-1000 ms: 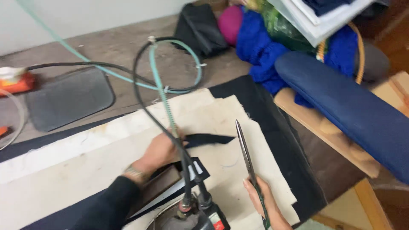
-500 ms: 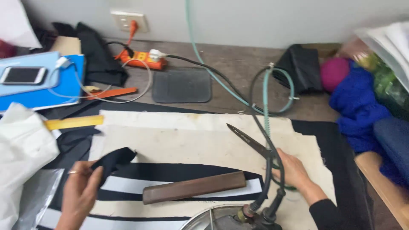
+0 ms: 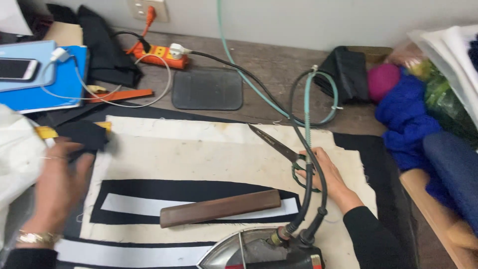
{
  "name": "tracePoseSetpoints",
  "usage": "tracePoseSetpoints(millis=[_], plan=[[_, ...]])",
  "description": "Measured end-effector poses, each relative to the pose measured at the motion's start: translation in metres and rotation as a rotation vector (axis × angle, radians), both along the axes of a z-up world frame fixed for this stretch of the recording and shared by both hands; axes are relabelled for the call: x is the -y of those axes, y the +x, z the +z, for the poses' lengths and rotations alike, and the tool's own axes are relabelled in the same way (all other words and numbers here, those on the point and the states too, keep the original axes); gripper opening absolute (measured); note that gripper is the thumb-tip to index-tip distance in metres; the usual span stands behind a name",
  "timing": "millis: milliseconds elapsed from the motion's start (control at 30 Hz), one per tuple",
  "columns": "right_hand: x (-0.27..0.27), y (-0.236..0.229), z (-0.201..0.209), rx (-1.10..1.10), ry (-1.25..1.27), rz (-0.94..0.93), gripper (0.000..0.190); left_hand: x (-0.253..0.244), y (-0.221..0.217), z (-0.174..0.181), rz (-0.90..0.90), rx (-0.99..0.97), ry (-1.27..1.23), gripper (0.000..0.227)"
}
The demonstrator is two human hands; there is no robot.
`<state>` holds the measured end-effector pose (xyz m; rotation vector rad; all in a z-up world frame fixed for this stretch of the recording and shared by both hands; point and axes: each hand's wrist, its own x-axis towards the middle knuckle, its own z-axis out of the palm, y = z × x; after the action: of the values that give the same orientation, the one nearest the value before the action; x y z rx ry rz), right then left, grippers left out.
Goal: The person irons a black fabric strip on a work table using a steam iron and a wooden pressing block. They then place a white fabric piece on the table, smooth it by hand, and cut a dark fabric strip with scissors.
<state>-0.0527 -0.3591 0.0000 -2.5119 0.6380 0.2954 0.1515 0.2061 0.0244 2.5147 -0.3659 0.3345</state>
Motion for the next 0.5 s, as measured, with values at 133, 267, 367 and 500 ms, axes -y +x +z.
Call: tracePoseSetpoints(millis=[133,267,367,500], plan=[[0.033,-0.024,-0.007,0.350,-0.069,-0.003,0.026,0.082,-0.061,-0.012,-0.429,-0.242,0.096,0.046],[0.031,-0.055,0.053,0.809,-0.012,-0.306,0.007,0.131,-0.110,-0.035,-0.900,-0.328,0.166,0.066],[-0.019,-0.081,0.114,0.803,0.020,-0.137,0.017,0.149,-0.124,-0.043,-0.901,-0.309,0.135,0.064],[-0.085,-0.102,0.132,0.668,0.304,0.198,0.019,0.176,-0.127,-0.036,-0.985,-0.247,-0.029,0.036]])
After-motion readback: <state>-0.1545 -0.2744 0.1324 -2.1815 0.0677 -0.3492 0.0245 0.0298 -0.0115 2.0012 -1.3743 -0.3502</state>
